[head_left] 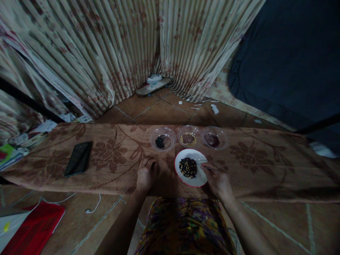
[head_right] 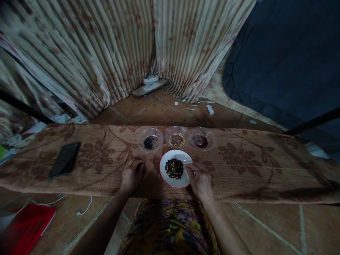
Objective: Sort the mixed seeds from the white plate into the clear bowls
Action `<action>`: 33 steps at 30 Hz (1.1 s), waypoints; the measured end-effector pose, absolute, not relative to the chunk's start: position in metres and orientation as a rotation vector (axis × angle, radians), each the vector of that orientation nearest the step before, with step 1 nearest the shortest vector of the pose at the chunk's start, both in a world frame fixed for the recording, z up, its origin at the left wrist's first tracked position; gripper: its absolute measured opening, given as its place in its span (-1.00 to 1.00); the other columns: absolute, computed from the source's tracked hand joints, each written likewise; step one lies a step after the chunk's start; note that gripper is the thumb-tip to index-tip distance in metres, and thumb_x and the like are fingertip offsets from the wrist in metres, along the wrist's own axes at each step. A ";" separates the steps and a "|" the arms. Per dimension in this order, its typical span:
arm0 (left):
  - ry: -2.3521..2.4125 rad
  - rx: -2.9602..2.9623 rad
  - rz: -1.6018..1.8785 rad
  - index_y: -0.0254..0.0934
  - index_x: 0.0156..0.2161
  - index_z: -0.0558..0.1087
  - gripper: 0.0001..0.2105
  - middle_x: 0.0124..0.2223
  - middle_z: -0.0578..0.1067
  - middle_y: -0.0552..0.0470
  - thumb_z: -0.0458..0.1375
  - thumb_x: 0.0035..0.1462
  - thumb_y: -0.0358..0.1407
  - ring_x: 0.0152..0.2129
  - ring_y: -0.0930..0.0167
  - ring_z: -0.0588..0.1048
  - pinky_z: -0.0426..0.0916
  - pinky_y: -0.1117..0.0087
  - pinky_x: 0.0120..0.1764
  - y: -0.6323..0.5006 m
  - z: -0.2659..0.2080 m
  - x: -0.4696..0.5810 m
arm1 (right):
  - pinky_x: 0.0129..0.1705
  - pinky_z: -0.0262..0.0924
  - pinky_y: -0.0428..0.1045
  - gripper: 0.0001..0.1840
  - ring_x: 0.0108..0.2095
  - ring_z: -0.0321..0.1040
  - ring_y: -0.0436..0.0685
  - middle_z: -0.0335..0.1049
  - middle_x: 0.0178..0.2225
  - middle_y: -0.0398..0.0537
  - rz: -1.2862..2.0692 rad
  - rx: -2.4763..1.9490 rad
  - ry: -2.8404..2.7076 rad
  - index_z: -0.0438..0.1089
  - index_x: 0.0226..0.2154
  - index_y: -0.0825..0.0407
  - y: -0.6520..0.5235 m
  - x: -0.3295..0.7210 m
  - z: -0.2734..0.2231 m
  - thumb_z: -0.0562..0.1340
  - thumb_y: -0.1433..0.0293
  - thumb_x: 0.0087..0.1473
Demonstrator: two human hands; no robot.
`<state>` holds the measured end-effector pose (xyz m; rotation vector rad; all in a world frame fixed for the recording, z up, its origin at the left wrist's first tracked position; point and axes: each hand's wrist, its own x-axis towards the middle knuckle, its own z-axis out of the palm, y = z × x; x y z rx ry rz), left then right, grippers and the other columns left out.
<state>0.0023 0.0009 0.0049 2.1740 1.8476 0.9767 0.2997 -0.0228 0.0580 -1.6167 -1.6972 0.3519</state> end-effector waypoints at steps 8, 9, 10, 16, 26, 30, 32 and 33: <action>1.860 2.156 0.973 -0.20 -0.20 0.44 -0.90 -0.17 0.50 -0.04 0.07 0.23 -0.36 -0.19 0.31 0.47 0.39 0.29 -0.07 0.000 0.005 0.002 | -0.18 0.35 0.08 -0.72 -0.25 0.49 0.20 0.58 -0.30 0.00 0.379 -1.568 -1.613 0.57 -0.35 -0.05 -0.019 0.300 0.069 0.23 0.14 0.18; 1.854 2.158 0.977 -0.19 -0.21 0.44 -0.90 -0.17 0.50 -0.04 0.08 0.23 -0.36 -0.19 0.32 0.47 0.39 0.30 -0.07 0.000 0.005 0.002 | -0.18 0.36 0.08 -0.72 -0.25 0.50 0.20 0.58 -0.29 -0.01 0.398 -1.575 -1.580 0.57 -0.34 -0.05 -0.015 0.300 0.072 0.24 0.14 0.17; 1.845 2.161 0.982 -0.19 -0.21 0.44 -0.90 -0.17 0.50 -0.04 0.08 0.23 -0.36 -0.19 0.32 0.47 0.40 0.30 -0.08 0.000 0.004 0.002 | -0.17 0.36 0.08 -0.73 -0.24 0.50 0.20 0.58 -0.28 -0.01 0.412 -1.581 -1.546 0.56 -0.32 -0.04 -0.011 0.299 0.076 0.25 0.14 0.16; 1.840 2.154 1.001 -0.19 -0.20 0.44 -0.90 -0.17 0.51 -0.04 0.07 0.23 -0.34 -0.19 0.30 0.48 0.40 0.27 -0.08 0.001 0.002 0.000 | -0.10 0.36 0.10 -0.73 -0.16 0.49 0.21 0.57 -0.23 0.02 0.347 -1.474 -1.459 0.55 -0.31 -0.01 0.029 0.289 0.096 0.25 0.16 0.16; 1.851 2.143 0.977 -0.20 -0.18 0.44 -0.87 -0.17 0.51 -0.06 0.05 0.24 -0.31 -0.19 0.28 0.47 0.40 0.21 -0.06 0.001 0.005 0.000 | -0.17 0.39 0.07 -0.66 -0.20 0.51 0.22 0.56 -0.20 0.08 0.492 -1.603 -1.347 0.57 -0.27 0.03 -0.009 0.301 0.084 0.26 0.12 0.13; 1.856 2.155 0.960 -0.20 -0.19 0.44 -0.87 -0.18 0.51 -0.06 0.05 0.24 -0.30 -0.21 0.27 0.47 0.40 0.22 -0.09 0.002 0.005 0.000 | -0.12 0.40 0.14 -0.64 -0.15 0.50 0.27 0.56 -0.15 0.10 0.572 -1.657 -1.335 0.57 -0.21 0.02 -0.030 0.313 0.075 0.26 0.10 0.13; 1.857 2.163 0.949 -0.20 -0.19 0.45 -0.87 -0.17 0.51 -0.07 0.06 0.24 -0.30 -0.20 0.27 0.47 0.40 0.22 -0.08 0.002 0.006 0.000 | -0.09 0.39 0.17 -0.64 -0.14 0.50 0.29 0.57 -0.17 0.11 0.601 -1.681 -1.353 0.57 -0.21 0.01 -0.038 0.315 0.073 0.26 0.10 0.13; 1.856 2.167 0.942 -0.20 -0.20 0.45 -0.87 -0.17 0.51 -0.07 0.06 0.24 -0.30 -0.19 0.27 0.47 0.40 0.21 -0.08 0.002 0.006 -0.001 | -0.11 0.39 0.16 -0.63 -0.15 0.50 0.29 0.57 -0.17 0.11 0.613 -1.694 -1.358 0.57 -0.21 0.02 -0.041 0.314 0.073 0.26 0.09 0.13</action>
